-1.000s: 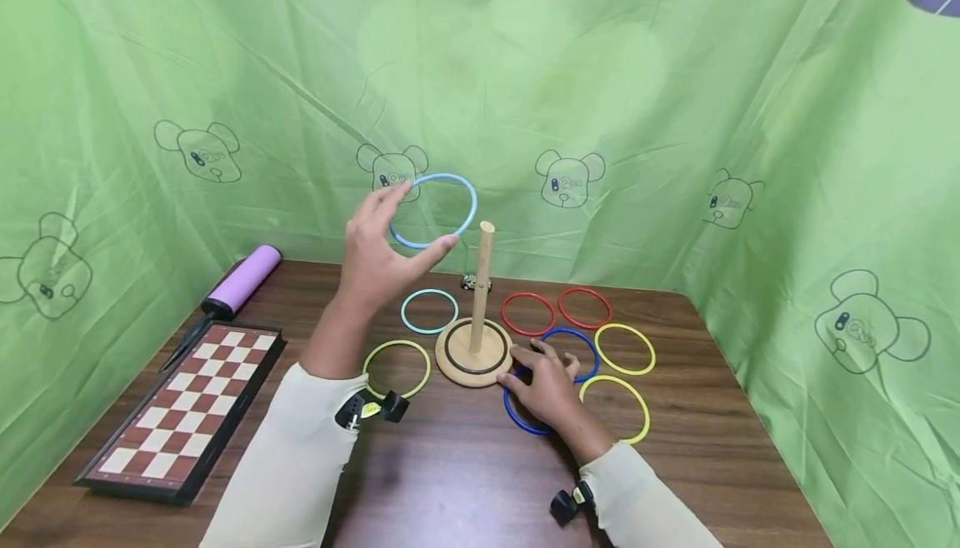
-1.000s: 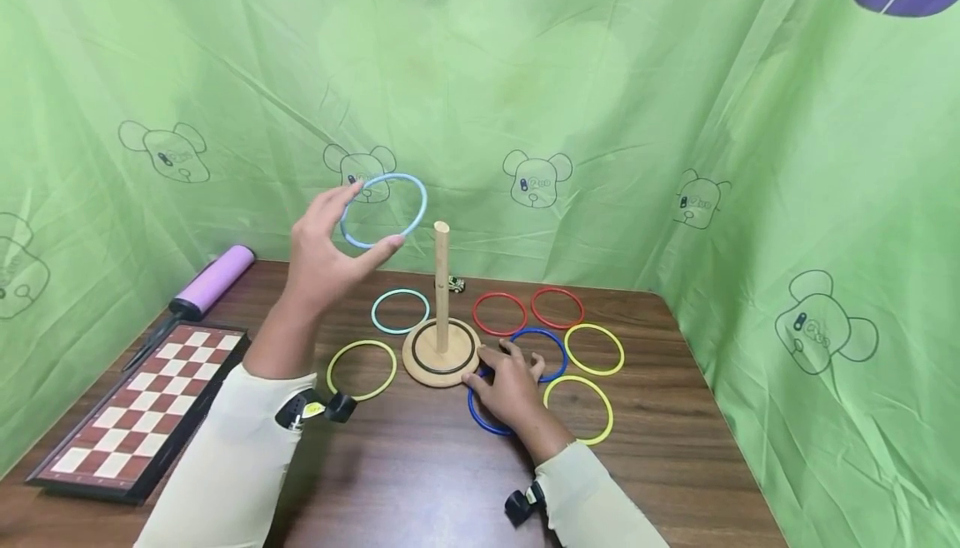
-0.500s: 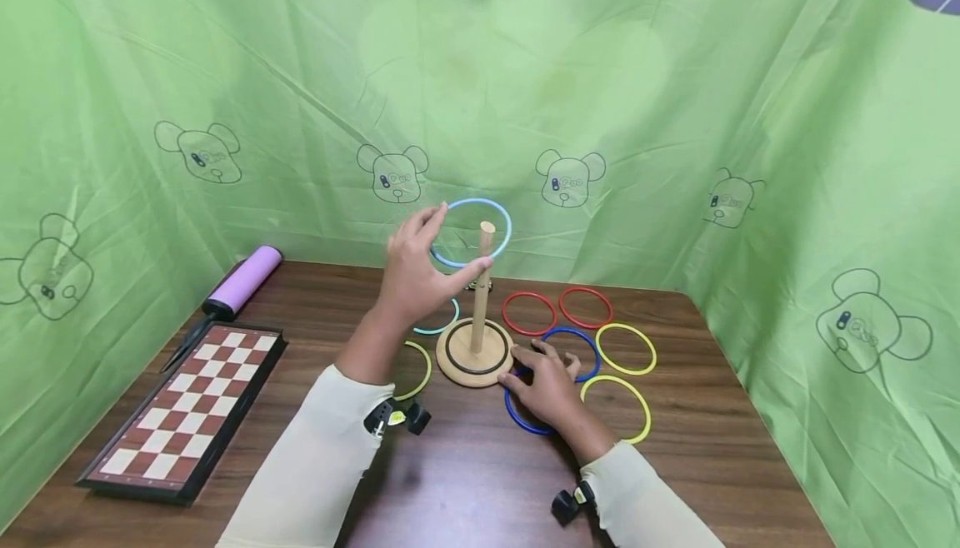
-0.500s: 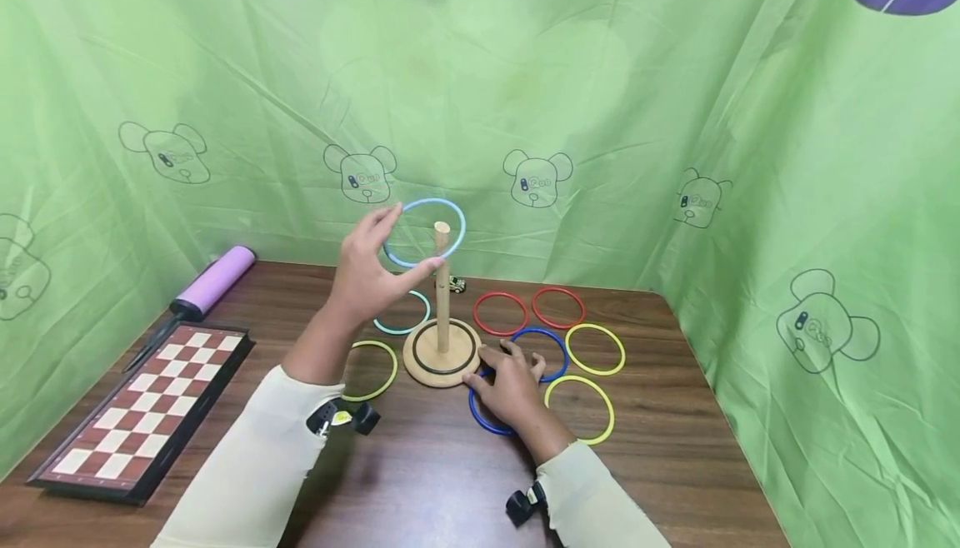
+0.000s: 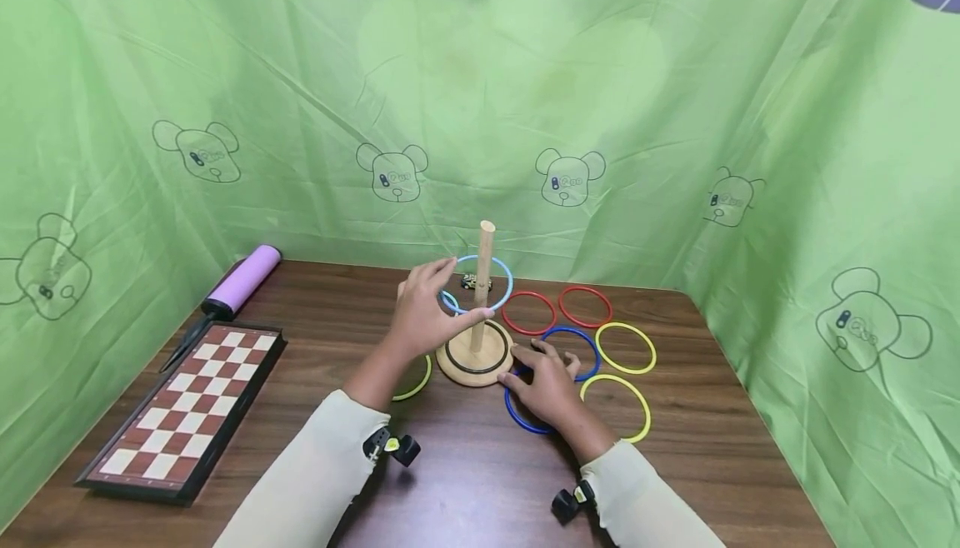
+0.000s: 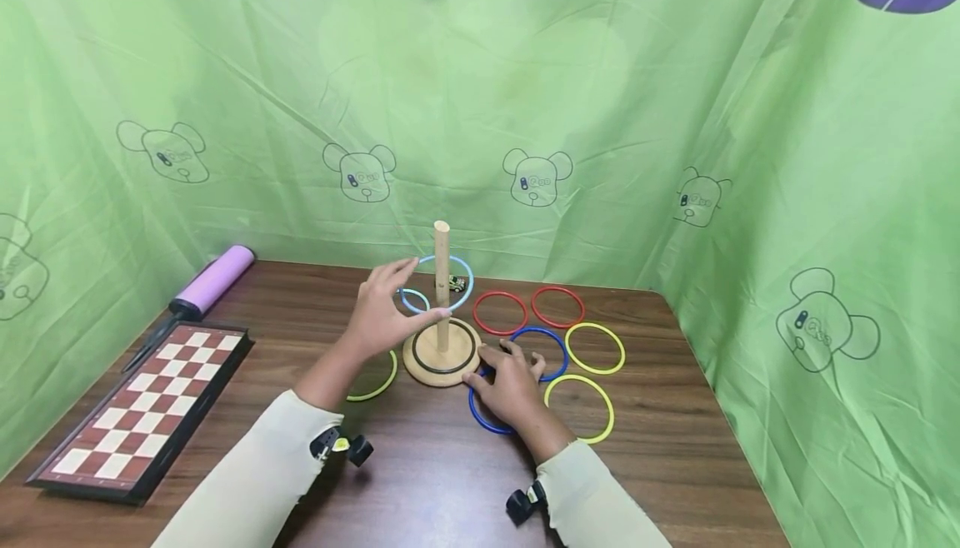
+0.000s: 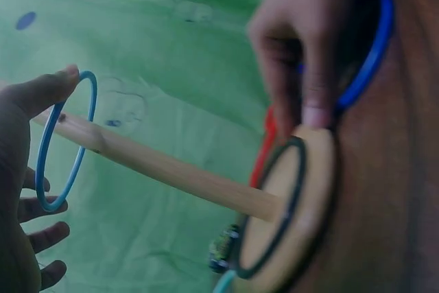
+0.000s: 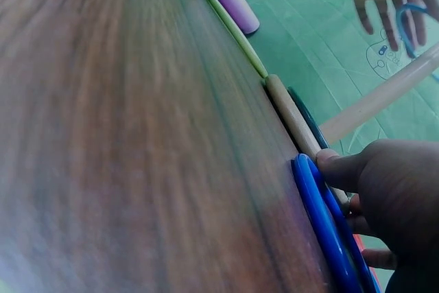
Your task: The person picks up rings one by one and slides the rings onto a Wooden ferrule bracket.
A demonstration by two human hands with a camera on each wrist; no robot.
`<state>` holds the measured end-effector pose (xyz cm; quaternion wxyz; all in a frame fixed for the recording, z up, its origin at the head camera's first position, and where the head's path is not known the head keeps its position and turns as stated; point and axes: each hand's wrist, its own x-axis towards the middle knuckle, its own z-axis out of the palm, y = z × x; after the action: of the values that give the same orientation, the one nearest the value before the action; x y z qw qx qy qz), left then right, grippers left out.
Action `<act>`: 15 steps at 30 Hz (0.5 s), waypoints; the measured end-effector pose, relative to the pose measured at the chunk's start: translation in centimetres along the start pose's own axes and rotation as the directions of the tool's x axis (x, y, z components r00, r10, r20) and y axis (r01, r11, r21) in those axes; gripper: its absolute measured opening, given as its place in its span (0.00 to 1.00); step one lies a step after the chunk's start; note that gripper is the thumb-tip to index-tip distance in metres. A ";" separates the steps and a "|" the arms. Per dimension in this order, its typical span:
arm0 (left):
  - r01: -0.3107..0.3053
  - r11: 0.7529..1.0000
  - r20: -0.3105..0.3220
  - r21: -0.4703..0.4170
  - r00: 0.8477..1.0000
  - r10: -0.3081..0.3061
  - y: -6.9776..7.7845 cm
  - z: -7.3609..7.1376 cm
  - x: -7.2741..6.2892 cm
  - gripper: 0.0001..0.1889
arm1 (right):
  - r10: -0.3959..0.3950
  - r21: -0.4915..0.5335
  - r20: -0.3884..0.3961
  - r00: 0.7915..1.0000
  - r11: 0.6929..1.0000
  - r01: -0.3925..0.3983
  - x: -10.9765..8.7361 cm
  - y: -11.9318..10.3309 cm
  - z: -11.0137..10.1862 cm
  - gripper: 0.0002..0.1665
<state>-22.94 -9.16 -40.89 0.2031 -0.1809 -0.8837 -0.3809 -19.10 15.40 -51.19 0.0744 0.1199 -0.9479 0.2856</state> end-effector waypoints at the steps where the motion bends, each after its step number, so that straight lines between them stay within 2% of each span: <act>1: 0.006 1.000 0.003 0.008 1.000 -0.006 -0.2 0.3 -0.2 0.55 | 0.000 0.002 0.000 1.000 1.000 0.000 0.0 0.0 0.0 0.32; 5: 0.026 0.999 0.022 0.041 0.999 -0.026 -1.0 1.6 -1.0 0.54 | -0.009 0.000 -0.011 1.000 1.000 0.009 0.0 0.0 0.0 0.32; 15: 0.058 0.990 0.124 0.132 0.989 -0.074 -2.6 4.1 -2.7 0.56 | -0.014 -0.008 -0.017 1.000 1.000 0.014 -0.1 0.1 0.1 0.32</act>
<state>-22.76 -8.28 -46.36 0.1441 -0.1622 -0.9231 -0.3174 -19.05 15.46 -51.37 0.0846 0.1238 -0.9475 0.2825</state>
